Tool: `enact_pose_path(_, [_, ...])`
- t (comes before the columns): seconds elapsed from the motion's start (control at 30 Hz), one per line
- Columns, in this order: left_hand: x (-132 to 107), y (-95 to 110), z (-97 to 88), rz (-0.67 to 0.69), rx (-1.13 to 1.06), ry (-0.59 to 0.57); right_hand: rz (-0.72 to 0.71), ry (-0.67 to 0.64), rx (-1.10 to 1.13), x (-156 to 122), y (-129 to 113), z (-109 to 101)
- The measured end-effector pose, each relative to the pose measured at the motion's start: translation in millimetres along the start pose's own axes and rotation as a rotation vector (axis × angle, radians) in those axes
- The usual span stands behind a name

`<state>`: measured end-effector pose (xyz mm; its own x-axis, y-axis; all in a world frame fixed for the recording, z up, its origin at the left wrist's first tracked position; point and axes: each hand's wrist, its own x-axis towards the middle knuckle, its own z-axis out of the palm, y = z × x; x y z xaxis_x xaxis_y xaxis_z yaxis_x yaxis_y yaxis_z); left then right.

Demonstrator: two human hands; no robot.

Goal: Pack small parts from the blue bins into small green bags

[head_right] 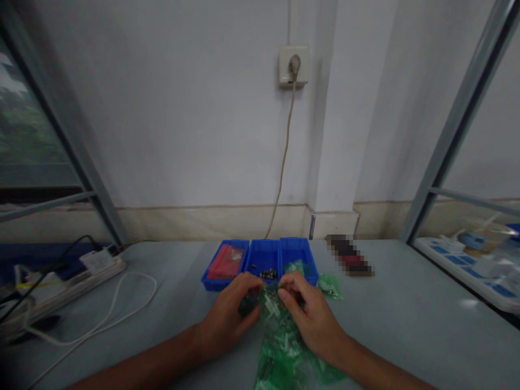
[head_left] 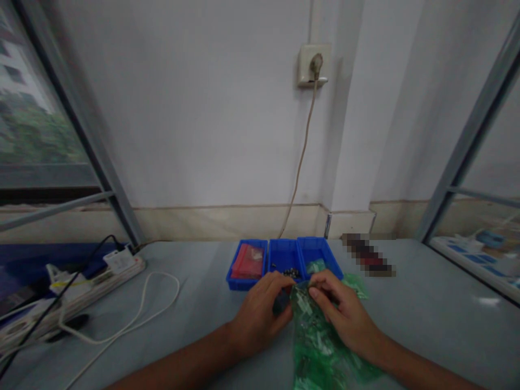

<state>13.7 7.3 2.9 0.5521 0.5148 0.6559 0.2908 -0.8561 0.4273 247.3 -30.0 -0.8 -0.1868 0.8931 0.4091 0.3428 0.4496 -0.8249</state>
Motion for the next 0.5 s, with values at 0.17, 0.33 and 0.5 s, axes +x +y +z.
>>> enact_pose_path(0.17, [-5.7, -8.1, 5.1, -0.006, -0.016, 0.003, -0.006, 0.011, -0.002, 0.9, -0.4, -0.2])
enact_pose_path(0.33, [-5.8, -8.3, 4.4, 0.056, -0.005, -0.025, -0.009, 0.015, -0.006, 1.1, -2.2, -1.1])
enact_pose_path(0.5, [-2.0, -3.2, 1.7, 0.055, 0.004, -0.053, -0.009, 0.016, -0.018, 1.3, -2.7, -0.7])
